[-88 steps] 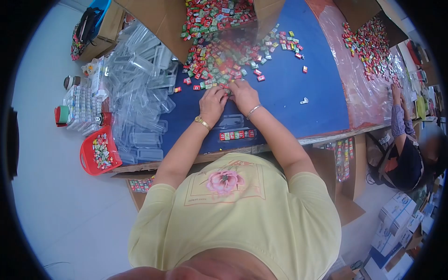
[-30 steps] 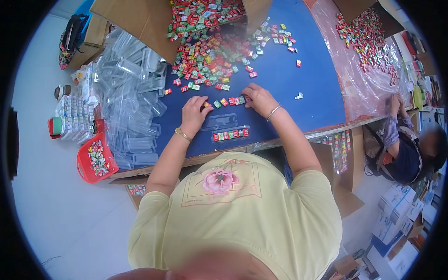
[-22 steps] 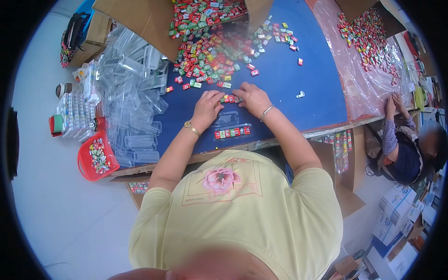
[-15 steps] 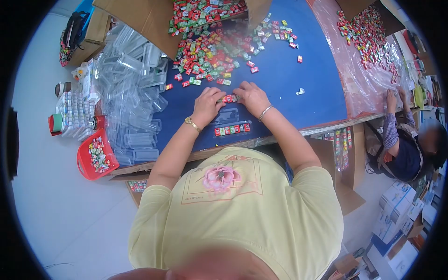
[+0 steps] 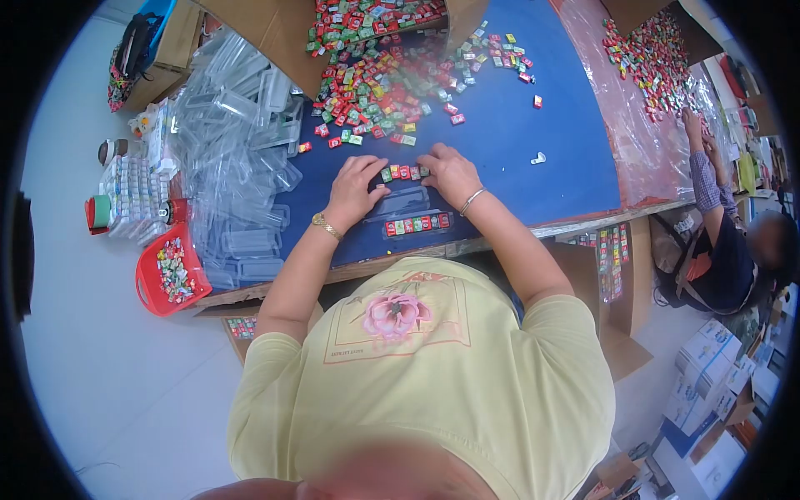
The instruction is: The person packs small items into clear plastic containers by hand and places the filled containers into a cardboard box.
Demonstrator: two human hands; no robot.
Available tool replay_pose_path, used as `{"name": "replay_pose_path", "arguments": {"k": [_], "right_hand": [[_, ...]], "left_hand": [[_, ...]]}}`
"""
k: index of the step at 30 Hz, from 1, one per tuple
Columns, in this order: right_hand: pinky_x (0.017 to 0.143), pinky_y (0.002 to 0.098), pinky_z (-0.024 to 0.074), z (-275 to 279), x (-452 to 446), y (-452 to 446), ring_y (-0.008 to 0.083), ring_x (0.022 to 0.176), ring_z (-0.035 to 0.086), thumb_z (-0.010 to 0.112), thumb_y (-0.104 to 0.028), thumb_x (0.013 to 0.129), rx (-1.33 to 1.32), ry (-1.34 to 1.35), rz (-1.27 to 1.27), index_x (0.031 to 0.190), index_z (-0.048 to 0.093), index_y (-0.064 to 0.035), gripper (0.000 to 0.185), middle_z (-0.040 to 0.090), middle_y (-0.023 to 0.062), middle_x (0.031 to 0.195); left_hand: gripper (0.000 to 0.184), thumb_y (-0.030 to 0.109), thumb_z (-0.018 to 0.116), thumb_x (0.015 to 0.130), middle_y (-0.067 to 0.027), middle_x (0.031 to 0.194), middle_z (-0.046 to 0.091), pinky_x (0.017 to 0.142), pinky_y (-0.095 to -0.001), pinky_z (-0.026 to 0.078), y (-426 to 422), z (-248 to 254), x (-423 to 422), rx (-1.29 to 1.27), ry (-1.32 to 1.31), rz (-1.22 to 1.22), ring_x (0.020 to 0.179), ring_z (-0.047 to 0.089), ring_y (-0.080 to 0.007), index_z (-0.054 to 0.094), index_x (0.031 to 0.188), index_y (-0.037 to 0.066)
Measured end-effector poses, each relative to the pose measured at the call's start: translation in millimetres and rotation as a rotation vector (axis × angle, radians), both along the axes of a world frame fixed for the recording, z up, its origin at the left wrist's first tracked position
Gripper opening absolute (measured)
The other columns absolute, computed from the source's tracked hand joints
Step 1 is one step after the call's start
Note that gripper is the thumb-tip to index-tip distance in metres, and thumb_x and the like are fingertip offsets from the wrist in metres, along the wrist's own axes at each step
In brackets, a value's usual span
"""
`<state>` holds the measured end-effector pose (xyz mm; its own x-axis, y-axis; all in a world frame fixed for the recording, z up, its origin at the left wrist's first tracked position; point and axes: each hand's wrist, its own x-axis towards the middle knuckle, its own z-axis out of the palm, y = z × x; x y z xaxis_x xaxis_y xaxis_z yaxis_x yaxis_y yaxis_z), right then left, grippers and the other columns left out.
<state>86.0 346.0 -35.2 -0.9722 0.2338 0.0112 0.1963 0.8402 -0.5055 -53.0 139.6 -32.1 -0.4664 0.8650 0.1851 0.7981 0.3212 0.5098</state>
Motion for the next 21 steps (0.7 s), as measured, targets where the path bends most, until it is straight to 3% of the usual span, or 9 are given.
{"name": "replay_pose_path", "arguments": {"k": [7,10,13,17,21], "right_hand": [[0.087,0.0429,0.0563,-6,2,7,0.0311,0.107,0.064,0.082,-0.012,0.076,0.028,0.016,0.03,0.116,0.069,-0.0121,0.042,0.063,0.0084,0.111],[0.087,0.0437,0.0561,-5,3,5,0.0323,0.104,0.065,0.083,-0.012,0.075,0.026,0.036,-0.008,0.115,0.069,-0.0103,0.042,0.063,0.0096,0.11],[0.086,0.0444,0.0559,1,5,3,0.0353,0.103,0.065,0.083,-0.012,0.077,-0.063,-0.015,-0.064,0.118,0.068,-0.0077,0.044,0.064,0.0112,0.112],[0.087,0.0442,0.0556,2,9,4,0.0357,0.103,0.065,0.083,-0.01,0.075,-0.09,-0.006,-0.052,0.119,0.068,-0.007,0.047,0.064,0.0115,0.113],[0.088,0.0439,0.0551,-1,8,9,0.0358,0.102,0.065,0.082,-0.007,0.075,-0.088,0.011,0.015,0.121,0.068,-0.0075,0.047,0.064,0.0122,0.113]], "left_hand": [[0.042,0.011,0.08,0.08,-0.0104,0.116,0.067,0.095,-0.0407,0.053,-9,-14,-10,-0.045,-0.04,0.032,0.111,0.062,-0.0306,0.07,0.12,0.006],[0.038,0.009,0.078,0.082,-0.0107,0.114,0.067,0.088,-0.0411,0.055,-18,-20,-3,-0.013,-0.008,0.112,0.099,0.067,-0.0304,0.07,0.119,0.005],[0.037,0.005,0.078,0.083,-0.0111,0.111,0.066,0.074,-0.0383,0.058,-30,-23,24,0.029,-0.136,0.177,0.079,0.07,-0.0276,0.069,0.118,0.003],[0.038,0.004,0.079,0.082,-0.0109,0.112,0.066,0.073,-0.0372,0.058,-31,-22,41,0.125,-0.186,0.24,0.079,0.07,-0.0272,0.069,0.119,0.003],[0.033,0.008,0.078,0.083,-0.0104,0.11,0.067,0.081,-0.0399,0.057,-20,-19,26,0.062,-0.095,0.227,0.089,0.069,-0.0296,0.071,0.115,0.004]]}}
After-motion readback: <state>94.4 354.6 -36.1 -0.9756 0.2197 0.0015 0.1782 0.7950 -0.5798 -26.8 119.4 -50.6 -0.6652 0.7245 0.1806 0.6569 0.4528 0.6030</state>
